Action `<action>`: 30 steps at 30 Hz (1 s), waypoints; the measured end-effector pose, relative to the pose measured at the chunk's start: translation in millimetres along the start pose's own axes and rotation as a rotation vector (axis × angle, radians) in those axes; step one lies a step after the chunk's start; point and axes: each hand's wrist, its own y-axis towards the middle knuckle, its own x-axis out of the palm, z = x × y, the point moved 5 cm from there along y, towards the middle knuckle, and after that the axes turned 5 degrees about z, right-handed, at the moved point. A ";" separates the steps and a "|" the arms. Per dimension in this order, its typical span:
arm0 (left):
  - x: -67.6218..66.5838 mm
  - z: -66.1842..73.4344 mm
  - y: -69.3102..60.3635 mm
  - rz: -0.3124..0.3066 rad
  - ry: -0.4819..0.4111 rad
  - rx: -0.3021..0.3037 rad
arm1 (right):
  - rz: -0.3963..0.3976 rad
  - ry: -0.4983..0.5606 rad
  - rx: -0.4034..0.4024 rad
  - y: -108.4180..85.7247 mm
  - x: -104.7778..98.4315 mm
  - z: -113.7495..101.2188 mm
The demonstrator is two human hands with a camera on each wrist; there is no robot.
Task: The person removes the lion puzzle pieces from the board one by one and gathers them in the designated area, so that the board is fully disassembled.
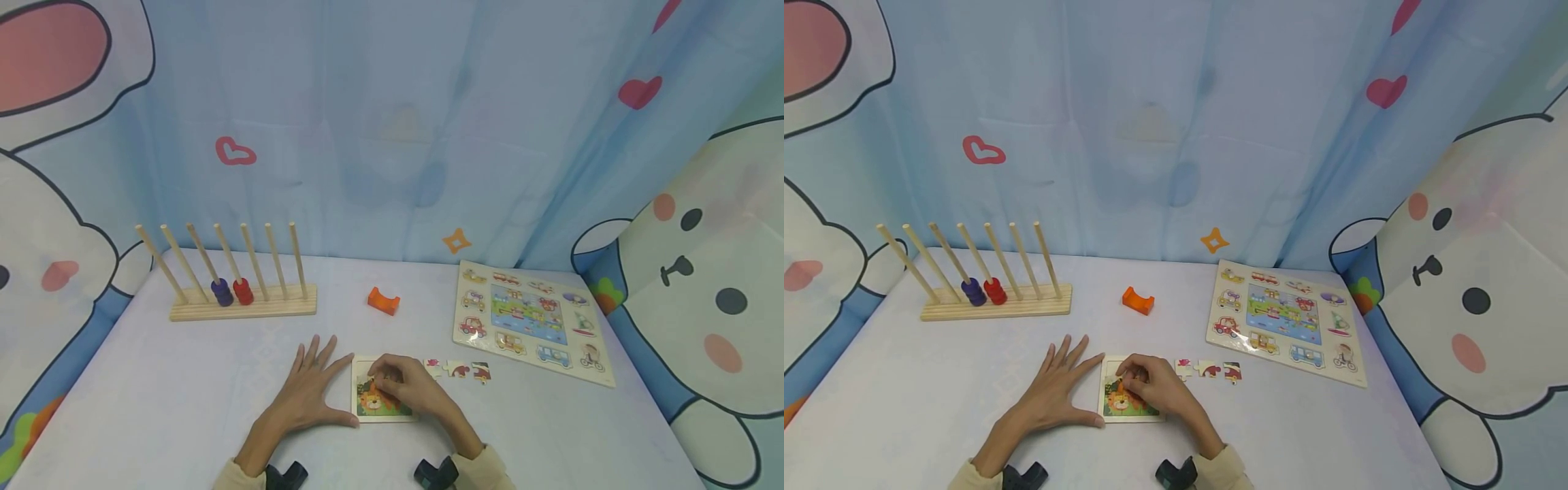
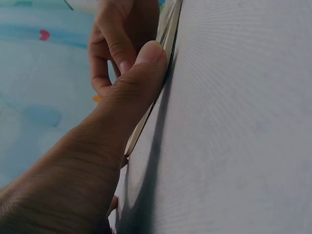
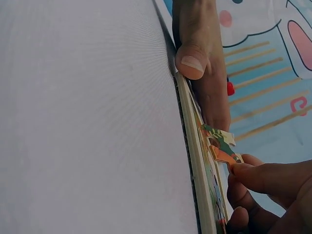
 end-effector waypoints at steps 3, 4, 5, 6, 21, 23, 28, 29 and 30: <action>0.1 0.2 0.2 -0.002 -0.005 -0.005 | 0.001 0.014 -0.001 -0.4 -0.6 0.2; 0.1 0.4 0.2 -0.003 -0.007 -0.007 | -0.001 0.021 -0.003 -0.6 -1.0 0.2; 0.0 0.6 0.2 -0.001 -0.011 -0.007 | -0.002 0.028 -0.008 -0.8 -1.4 0.2; 0.1 0.7 0.1 -0.002 -0.014 -0.008 | -0.002 0.030 -0.015 -0.9 -2.0 0.2; -0.1 1.4 -0.9 0.007 -0.006 0.005 | 0.068 0.053 -0.018 -15.2 -30.2 7.2; -0.9 1.6 -0.9 0.010 -0.011 0.003 | 0.091 0.053 0.010 -21.0 -38.5 12.6; -1.7 1.0 -1.0 0.012 -0.023 -0.004 | 0.160 0.031 0.086 -38.7 -61.9 26.0; -1.7 0.7 -1.1 0.012 -0.021 -0.006 | 0.171 0.025 0.096 -42.0 -65.7 28.2; -1.4 0.4 -1.0 0.010 -0.021 -0.008 | 0.175 0.017 0.107 -45.1 -68.6 30.7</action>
